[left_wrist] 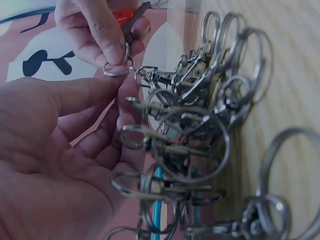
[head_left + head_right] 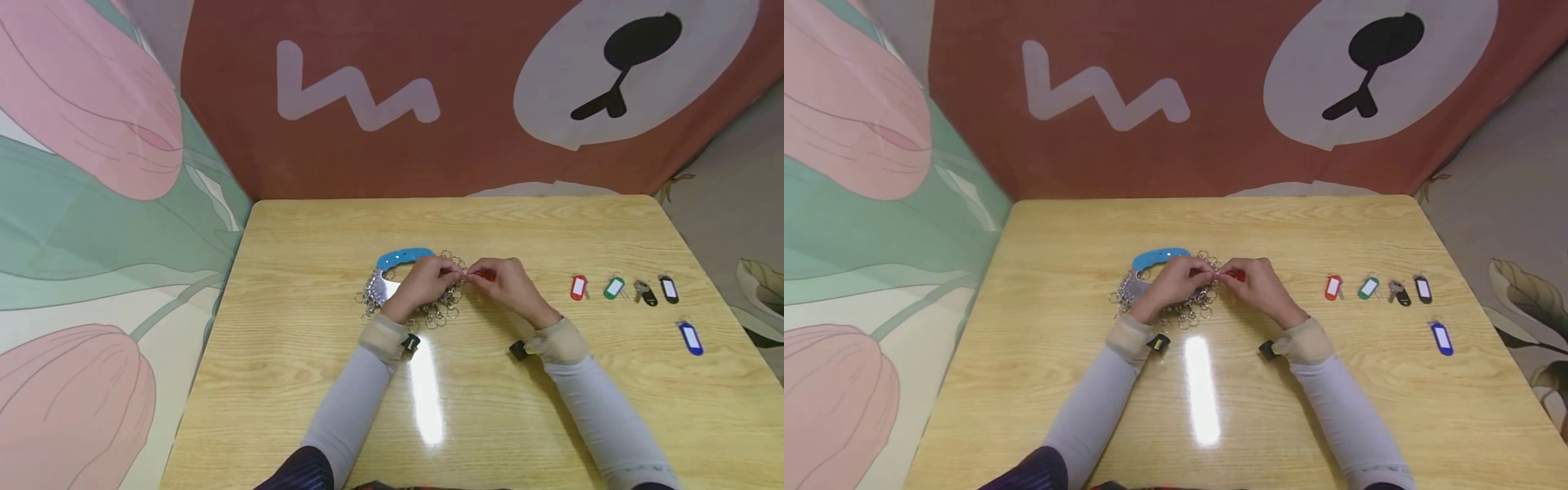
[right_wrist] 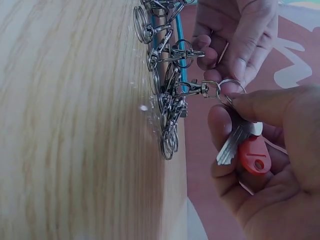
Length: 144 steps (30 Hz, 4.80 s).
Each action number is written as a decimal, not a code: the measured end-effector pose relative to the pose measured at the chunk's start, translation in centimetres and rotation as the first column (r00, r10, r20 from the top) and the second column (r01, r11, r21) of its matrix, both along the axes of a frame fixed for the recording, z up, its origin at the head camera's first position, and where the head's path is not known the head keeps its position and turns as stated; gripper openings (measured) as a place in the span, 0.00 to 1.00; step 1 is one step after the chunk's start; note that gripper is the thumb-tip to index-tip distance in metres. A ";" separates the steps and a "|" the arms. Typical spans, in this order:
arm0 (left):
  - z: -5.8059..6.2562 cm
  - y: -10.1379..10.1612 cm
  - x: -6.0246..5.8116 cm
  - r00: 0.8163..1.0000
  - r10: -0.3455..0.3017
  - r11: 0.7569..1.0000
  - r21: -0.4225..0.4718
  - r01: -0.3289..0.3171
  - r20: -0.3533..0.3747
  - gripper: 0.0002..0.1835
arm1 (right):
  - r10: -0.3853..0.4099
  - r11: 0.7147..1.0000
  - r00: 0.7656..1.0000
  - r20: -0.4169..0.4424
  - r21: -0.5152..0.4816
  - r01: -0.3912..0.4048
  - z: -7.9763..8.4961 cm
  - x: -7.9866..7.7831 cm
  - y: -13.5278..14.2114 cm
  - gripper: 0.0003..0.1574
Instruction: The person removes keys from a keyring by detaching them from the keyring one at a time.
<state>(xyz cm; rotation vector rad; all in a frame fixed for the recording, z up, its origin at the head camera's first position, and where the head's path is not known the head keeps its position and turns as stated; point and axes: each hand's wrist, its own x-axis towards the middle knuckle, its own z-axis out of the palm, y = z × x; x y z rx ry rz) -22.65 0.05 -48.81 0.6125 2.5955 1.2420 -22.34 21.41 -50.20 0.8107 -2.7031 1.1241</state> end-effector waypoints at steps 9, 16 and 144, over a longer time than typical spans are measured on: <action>-0.2 -0.3 -0.2 0.999 -0.039 0.999 -0.028 0.039 -0.023 0.08 | -0.050 0.997 0.998 0.034 -0.059 0.052 -0.3 -0.1 -0.5 0.02; -0.3 -0.2 -0.3 0.999 -0.046 0.999 -0.017 0.045 -0.017 0.08 | -0.080 0.995 0.994 0.068 -0.057 0.084 -0.3 -0.1 -0.5 0.02; -0.8 -0.1 0.1 0.975 0.061 0.957 0.265 -0.118 0.212 0.11 | -0.063 0.983 0.975 0.212 -0.158 0.097 0.6 1.2 -1.1 0.04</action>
